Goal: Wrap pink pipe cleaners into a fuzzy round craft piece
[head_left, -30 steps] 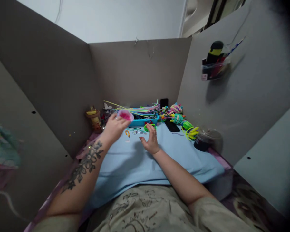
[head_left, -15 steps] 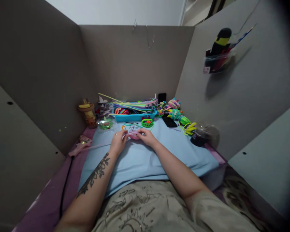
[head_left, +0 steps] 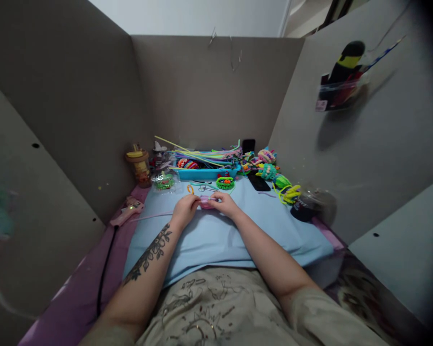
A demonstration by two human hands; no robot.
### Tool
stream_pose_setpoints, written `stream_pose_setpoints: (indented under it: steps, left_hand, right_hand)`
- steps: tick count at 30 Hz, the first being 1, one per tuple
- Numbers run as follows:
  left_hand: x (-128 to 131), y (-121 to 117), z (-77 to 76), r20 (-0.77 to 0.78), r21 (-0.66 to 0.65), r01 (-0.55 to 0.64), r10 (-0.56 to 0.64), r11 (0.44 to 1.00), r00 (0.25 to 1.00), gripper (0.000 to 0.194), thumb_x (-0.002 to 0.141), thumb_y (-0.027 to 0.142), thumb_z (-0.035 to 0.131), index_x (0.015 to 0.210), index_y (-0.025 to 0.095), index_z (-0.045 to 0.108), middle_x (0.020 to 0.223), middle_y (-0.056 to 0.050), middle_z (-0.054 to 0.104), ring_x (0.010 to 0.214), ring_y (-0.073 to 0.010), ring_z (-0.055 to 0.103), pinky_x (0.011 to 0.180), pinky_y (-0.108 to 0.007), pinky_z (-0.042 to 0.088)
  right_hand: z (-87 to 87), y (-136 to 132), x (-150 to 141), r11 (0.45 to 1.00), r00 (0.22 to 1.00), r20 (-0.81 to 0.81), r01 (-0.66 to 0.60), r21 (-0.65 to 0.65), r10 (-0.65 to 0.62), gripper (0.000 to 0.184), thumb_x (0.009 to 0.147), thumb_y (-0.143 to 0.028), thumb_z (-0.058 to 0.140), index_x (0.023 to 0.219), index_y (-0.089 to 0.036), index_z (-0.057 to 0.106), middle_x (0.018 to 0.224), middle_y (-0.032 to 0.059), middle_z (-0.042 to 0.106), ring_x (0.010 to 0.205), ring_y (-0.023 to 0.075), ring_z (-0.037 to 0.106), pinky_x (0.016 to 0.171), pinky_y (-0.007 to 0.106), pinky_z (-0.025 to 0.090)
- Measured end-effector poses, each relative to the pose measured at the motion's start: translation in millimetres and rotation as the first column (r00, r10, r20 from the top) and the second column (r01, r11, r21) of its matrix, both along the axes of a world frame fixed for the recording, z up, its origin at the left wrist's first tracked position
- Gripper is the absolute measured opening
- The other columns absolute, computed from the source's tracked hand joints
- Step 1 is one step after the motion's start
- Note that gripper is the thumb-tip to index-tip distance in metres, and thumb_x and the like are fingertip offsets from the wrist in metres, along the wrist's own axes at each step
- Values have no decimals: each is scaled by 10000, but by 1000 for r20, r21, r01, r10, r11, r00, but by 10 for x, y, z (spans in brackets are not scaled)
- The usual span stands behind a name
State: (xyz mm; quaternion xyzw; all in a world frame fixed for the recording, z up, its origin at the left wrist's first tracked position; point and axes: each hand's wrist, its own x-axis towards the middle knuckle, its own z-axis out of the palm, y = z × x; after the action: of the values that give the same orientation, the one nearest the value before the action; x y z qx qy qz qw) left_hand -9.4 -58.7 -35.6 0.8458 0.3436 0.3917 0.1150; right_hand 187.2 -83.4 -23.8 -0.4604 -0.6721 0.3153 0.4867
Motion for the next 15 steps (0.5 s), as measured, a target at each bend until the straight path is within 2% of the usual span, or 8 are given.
stream_pose_setpoints:
  steps: [4,9,15]
  left_hand:
    - [-9,24,3,64,-33,16,-14,999,998,115,874,222,517,861,177,621,851,-65,662,787,-182,592,742,-297,457]
    - [6,35,29,128,-89,36,-25,995,991,108,841,211,540,774,176,618,752,-35,618,695,-158,538,688,-275,427]
    - [25,12,28,203,-197,77,-36,977,979,127,824,252,551,755,172,622,735,-21,624,715,-152,554,685,-259,421]
  right_hand:
    - [-63,45,46,991,981,-195,-29,-132,3,245,648,-368,710,586,-174,574,564,-26,503,583,128,420,599,271,304]
    - [-78,56,2,965,890,-455,-144,-218,30,244,578,-293,742,547,-172,532,510,-54,454,516,87,370,541,246,262]
    - [-54,47,-52,960,842,-539,-161,-229,13,224,558,-275,748,571,-171,551,505,-59,463,494,79,383,519,234,275]
